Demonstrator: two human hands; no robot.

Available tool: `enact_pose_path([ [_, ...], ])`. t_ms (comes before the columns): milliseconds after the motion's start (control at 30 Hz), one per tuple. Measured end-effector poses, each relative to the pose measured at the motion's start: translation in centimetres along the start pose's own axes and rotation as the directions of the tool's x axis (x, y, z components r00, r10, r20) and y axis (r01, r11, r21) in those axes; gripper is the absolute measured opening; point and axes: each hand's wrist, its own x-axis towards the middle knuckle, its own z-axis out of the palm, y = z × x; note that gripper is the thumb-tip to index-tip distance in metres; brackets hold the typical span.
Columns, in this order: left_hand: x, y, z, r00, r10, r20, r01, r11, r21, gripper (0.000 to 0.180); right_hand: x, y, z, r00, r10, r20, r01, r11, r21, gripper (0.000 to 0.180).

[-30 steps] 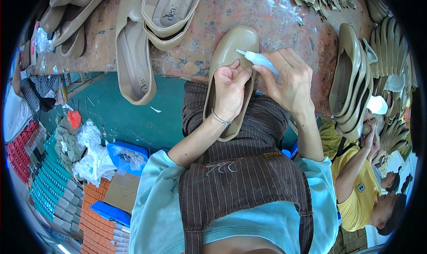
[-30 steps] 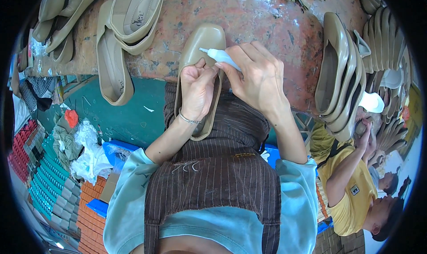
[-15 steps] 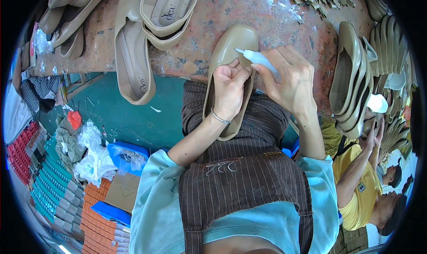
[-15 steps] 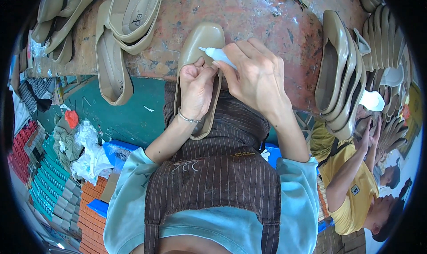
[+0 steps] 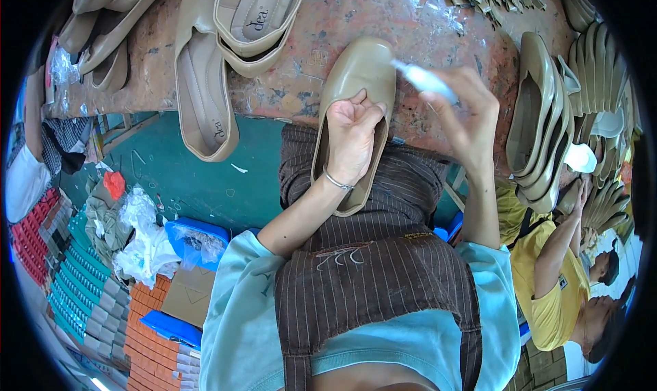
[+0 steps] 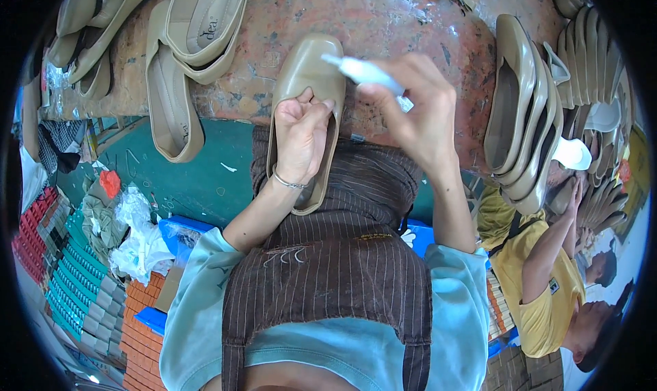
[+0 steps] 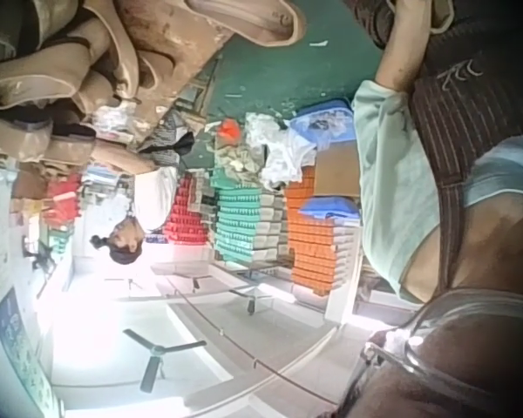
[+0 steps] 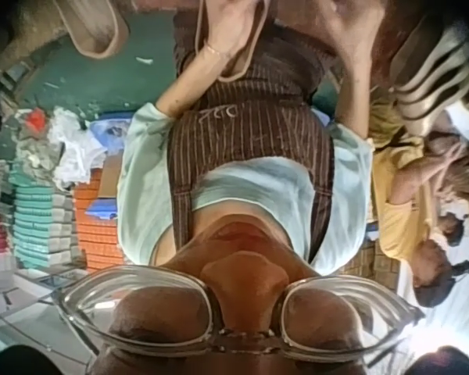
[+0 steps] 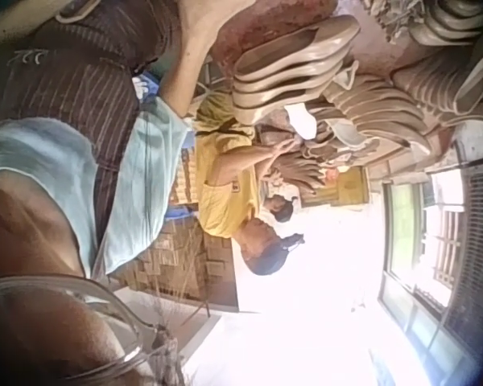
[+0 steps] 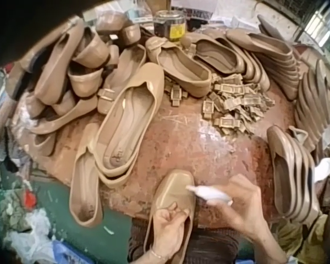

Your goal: The worker is applying adhesive to the front of tan-colored flat shoes and precisely attaching metallic buckles as part of the shoe finishing process.

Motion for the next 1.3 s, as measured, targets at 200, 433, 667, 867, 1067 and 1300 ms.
enact_pose_path([
  [200,-0.1,-0.4,-0.7,0.999,0.003,0.051,0.002,0.996,-0.094,0.025,2.0,3.4,2.8,0.904,0.321,-0.281,-0.062,0.75,0.658,0.019],
  [433,-0.3,-0.3,-1.4,1.0,-0.016,0.012,0.018,0.99,-0.143,0.025,2.7,4.7,4.3,0.933,0.087,-0.35,-0.037,0.989,0.145,0.027],
  [667,0.0,-0.3,-1.8,1.0,-0.004,-0.001,0.004,0.976,-0.217,0.017,7.5,8.5,-0.9,0.824,-0.283,-0.49,0.011,0.874,-0.486,0.032],
  [867,0.2,-0.6,-0.9,0.999,-0.018,-0.034,0.006,0.953,-0.304,0.024,7.7,11.2,-1.5,0.903,-0.292,-0.316,-0.006,0.727,-0.687,0.032],
  [1067,0.3,-0.5,-1.3,1.0,-0.022,-0.012,0.016,0.94,-0.339,0.01,5.8,9.9,-0.4,0.916,-0.305,-0.26,0.039,0.713,-0.7,0.027],
  [1300,0.7,-1.5,-2.3,0.997,-0.009,0.081,0.044,0.893,-0.447,0.021,5.1,8.8,-2.3,0.882,-0.159,-0.444,-0.035,0.917,-0.398,0.022],
])
